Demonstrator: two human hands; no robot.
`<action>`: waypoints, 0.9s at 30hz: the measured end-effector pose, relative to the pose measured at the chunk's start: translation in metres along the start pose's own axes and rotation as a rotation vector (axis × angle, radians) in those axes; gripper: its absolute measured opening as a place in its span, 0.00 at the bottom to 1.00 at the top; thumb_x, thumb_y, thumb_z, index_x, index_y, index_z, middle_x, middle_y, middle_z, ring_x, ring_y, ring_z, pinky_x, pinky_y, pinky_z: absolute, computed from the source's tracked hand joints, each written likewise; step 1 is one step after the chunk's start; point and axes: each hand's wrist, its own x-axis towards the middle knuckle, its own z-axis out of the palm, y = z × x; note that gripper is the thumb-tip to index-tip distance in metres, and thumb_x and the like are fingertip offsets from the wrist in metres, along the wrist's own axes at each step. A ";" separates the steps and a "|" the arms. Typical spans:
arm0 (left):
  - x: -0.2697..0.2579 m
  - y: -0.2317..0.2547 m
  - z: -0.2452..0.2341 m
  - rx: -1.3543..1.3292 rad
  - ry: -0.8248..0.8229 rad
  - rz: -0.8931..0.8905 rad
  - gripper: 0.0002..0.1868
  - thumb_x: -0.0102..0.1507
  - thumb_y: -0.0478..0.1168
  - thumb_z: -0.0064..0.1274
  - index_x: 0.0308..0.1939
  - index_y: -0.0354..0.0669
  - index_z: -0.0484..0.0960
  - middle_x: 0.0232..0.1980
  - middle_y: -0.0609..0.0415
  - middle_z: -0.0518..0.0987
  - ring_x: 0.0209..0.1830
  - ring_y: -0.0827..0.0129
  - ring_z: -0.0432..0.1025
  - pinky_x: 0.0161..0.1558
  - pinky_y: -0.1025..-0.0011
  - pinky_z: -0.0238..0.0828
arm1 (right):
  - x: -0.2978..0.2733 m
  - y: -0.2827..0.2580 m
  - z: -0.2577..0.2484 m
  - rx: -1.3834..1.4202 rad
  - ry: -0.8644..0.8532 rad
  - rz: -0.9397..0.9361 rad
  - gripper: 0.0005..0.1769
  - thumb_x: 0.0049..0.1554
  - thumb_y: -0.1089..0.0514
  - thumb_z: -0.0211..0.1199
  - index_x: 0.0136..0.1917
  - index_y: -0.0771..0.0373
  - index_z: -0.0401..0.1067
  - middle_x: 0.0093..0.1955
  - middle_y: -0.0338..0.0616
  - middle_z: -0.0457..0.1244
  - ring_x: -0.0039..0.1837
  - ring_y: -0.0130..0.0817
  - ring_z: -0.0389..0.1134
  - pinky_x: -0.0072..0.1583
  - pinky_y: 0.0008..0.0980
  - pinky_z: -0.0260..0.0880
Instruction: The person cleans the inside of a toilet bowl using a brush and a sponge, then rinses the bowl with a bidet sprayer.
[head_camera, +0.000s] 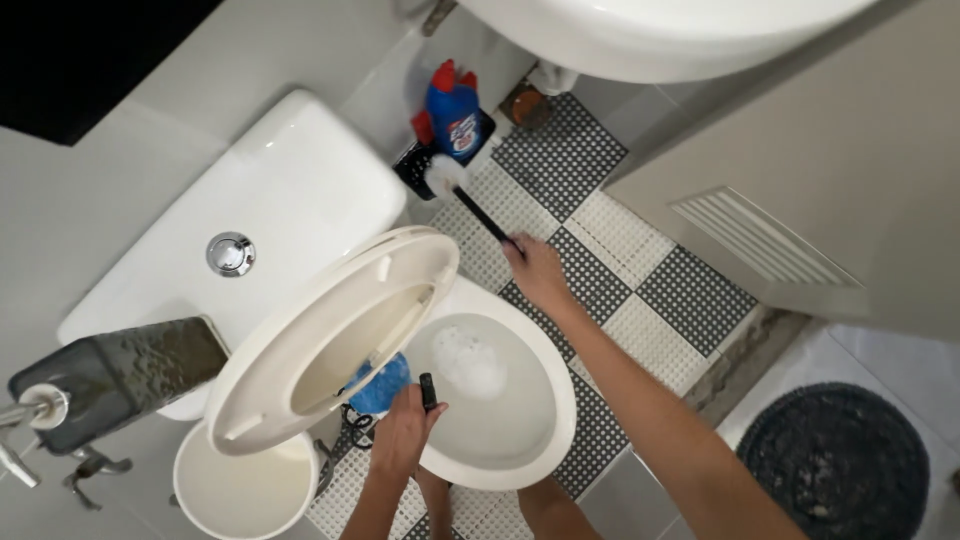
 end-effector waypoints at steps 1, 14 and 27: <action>-0.001 0.000 -0.001 0.010 -0.014 -0.025 0.27 0.62 0.58 0.54 0.42 0.35 0.69 0.42 0.42 0.77 0.40 0.49 0.76 0.32 0.61 0.78 | 0.027 -0.006 0.014 -0.043 -0.066 0.109 0.17 0.63 0.53 0.56 0.53 0.68 0.76 0.45 0.61 0.70 0.44 0.55 0.71 0.50 0.47 0.70; -0.028 -0.016 -0.007 0.016 -0.003 -0.047 0.33 0.61 0.59 0.55 0.50 0.30 0.69 0.44 0.39 0.78 0.42 0.50 0.77 0.36 0.63 0.80 | 0.102 -0.064 0.036 0.159 0.062 -0.094 0.27 0.60 0.63 0.56 0.72 0.66 0.63 0.61 0.60 0.66 0.61 0.50 0.70 0.62 0.40 0.69; -0.120 0.030 -0.079 -0.227 -0.184 0.080 0.23 0.62 0.54 0.58 0.42 0.37 0.73 0.42 0.39 0.81 0.43 0.43 0.76 0.42 0.52 0.74 | -0.313 -0.061 0.071 0.663 -0.071 0.542 0.25 0.65 0.45 0.52 0.62 0.67 0.74 0.52 0.44 0.71 0.53 0.35 0.70 0.55 0.33 0.72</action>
